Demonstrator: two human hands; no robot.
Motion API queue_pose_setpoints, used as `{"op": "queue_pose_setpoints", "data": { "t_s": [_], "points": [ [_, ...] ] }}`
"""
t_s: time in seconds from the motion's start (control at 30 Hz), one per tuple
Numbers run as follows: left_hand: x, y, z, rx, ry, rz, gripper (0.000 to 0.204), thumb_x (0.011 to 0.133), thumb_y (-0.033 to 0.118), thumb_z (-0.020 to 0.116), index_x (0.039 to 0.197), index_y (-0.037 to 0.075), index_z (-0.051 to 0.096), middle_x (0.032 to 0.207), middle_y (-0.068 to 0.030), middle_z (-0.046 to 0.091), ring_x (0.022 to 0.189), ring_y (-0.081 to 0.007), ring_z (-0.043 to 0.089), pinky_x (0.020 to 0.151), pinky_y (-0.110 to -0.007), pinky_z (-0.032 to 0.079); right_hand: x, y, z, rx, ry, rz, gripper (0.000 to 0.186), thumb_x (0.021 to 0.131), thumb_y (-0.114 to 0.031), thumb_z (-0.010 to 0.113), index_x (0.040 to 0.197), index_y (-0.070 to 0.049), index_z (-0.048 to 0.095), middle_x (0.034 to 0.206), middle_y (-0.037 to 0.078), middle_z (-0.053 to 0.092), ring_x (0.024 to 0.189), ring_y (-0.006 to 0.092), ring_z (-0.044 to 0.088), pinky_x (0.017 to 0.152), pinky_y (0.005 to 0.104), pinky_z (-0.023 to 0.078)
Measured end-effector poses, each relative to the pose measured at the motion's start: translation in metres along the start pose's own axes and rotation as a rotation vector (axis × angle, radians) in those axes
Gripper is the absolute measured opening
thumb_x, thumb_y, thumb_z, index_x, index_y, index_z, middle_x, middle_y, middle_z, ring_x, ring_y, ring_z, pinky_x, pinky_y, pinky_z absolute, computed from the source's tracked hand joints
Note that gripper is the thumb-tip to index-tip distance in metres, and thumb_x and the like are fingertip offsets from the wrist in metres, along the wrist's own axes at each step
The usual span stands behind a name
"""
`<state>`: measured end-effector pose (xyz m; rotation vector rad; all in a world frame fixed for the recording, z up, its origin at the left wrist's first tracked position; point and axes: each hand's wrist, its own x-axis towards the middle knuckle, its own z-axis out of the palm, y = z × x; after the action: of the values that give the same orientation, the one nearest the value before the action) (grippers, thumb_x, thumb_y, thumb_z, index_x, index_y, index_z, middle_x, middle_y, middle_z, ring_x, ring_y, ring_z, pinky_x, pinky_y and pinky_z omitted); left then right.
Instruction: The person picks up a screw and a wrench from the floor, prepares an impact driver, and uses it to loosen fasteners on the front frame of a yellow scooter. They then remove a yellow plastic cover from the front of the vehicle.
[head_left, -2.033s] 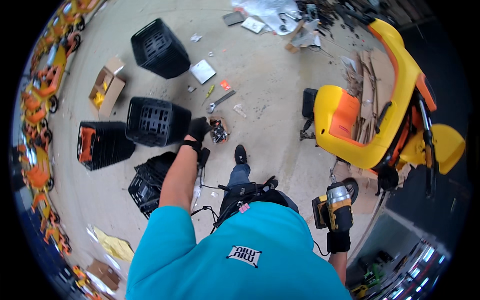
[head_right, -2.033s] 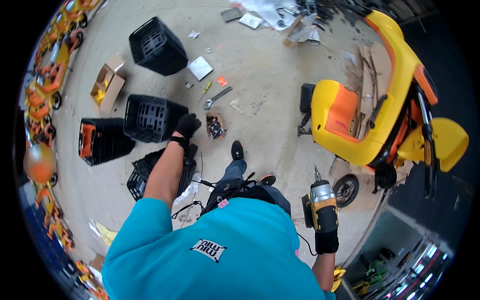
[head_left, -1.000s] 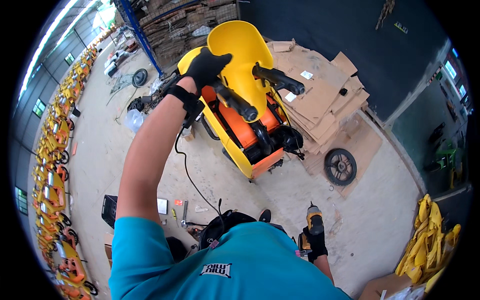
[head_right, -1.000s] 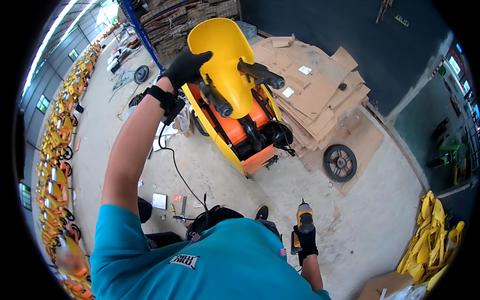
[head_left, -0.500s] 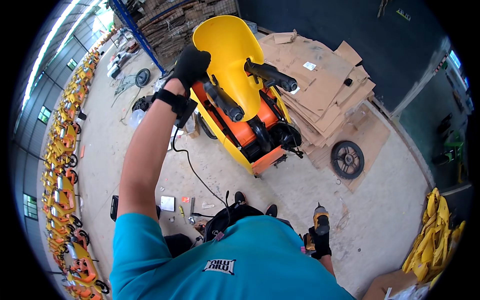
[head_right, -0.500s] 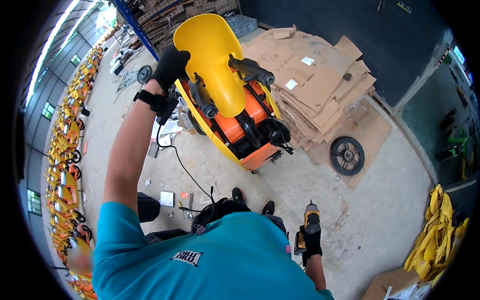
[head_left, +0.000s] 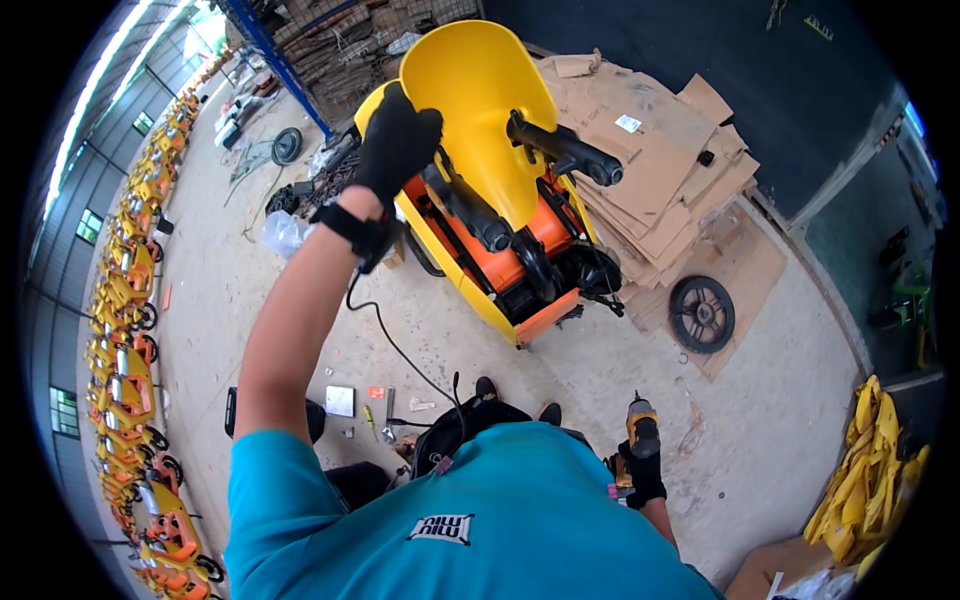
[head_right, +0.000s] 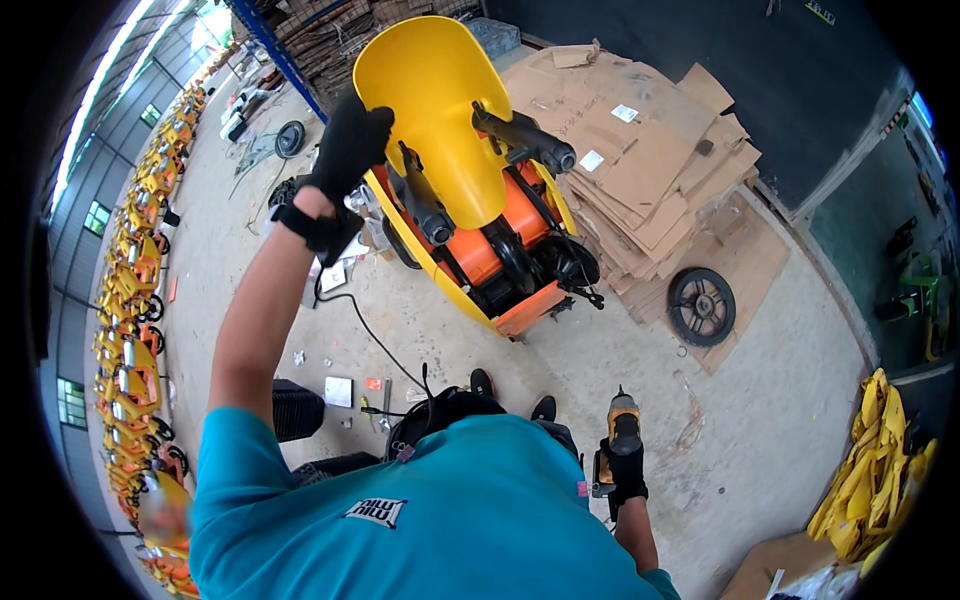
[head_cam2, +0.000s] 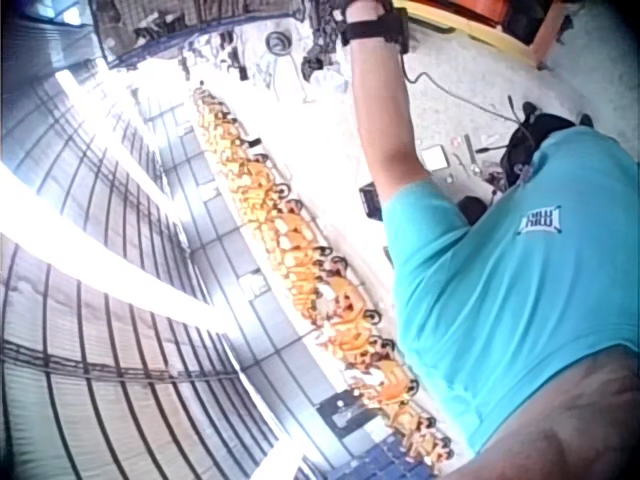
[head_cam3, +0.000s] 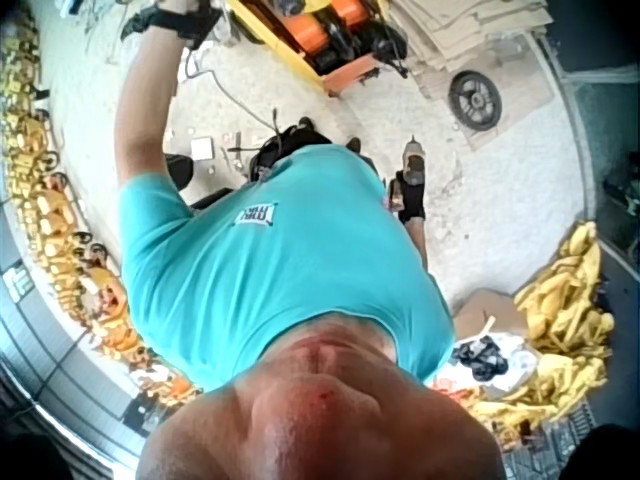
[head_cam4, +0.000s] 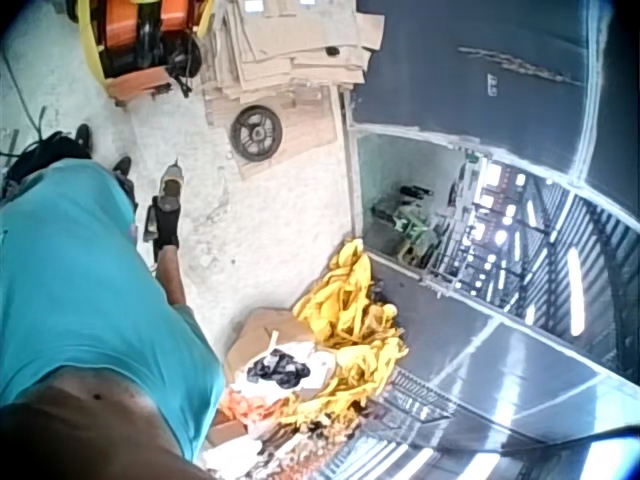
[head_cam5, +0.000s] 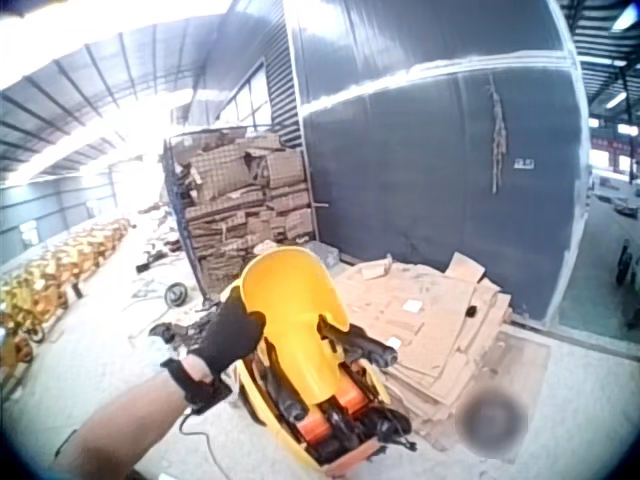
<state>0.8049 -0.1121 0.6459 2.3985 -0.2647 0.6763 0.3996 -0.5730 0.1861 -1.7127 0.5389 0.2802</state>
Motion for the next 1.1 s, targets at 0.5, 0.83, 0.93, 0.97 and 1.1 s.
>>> {"op": "queue_pose_setpoints", "data": {
  "t_s": [0.5,0.83,0.93,0.97,1.1],
  "points": [
    [0.032,-0.024,-0.017,-0.332,-0.048,-0.066,0.022,0.082,0.01,0.054,0.097,-0.004,0.061,0.071,-0.0102,0.062,0.06,-0.0181,0.063,0.05,-0.031,0.049,-0.007,-0.032,0.02,-0.124,0.027,-0.06,0.038,0.077,-0.018,0.078,0.107,-0.001,0.062,0.1,0.012,0.067,0.092,0.0283,0.065,0.079,0.039,0.052],
    [0.051,-0.042,-0.021,-0.439,-0.295,-0.348,0.016,0.084,0.016,0.055,0.094,0.006,0.06,0.081,-0.0072,0.06,0.068,-0.0172,0.06,0.058,-0.024,0.052,-0.012,-0.013,0.019,-0.053,0.008,0.054,0.028,0.081,-0.018,0.075,0.1,-0.003,0.063,0.091,0.008,0.065,0.085,0.0248,0.062,0.077,0.0364,0.051],
    [0.064,-0.058,-0.034,-0.618,-0.313,-0.442,0.019,0.085,0.018,0.056,0.097,0.005,0.061,0.082,-0.0071,0.061,0.07,-0.0158,0.061,0.058,-0.025,0.052,-0.006,-0.011,0.021,-0.205,0.05,-0.048,0.028,0.081,-0.019,0.075,0.1,-0.003,0.063,0.092,0.009,0.065,0.086,0.0262,0.063,0.077,0.037,0.051],
    [0.063,-0.053,-0.032,-0.543,-0.316,-0.348,0.022,0.085,0.017,0.058,0.101,0.003,0.061,0.082,-0.0073,0.062,0.069,-0.0144,0.061,0.059,-0.025,0.052,-0.008,-0.016,0.022,-0.228,0.046,-0.062,0.029,0.08,-0.019,0.076,0.101,-0.003,0.062,0.094,0.01,0.065,0.087,0.0267,0.063,0.077,0.0372,0.051],
    [0.047,-0.016,-0.031,-0.276,-0.243,-0.077,0.027,0.083,0.011,0.055,0.105,-0.002,0.06,0.084,-0.0128,0.065,0.076,-0.0215,0.065,0.069,-0.031,0.053,-0.013,-0.017,0.024,-0.195,0.032,-0.005,0.033,0.079,-0.02,0.077,0.102,-0.002,0.062,0.097,0.011,0.066,0.09,0.0276,0.063,0.079,0.0373,0.052]
  ]
}}
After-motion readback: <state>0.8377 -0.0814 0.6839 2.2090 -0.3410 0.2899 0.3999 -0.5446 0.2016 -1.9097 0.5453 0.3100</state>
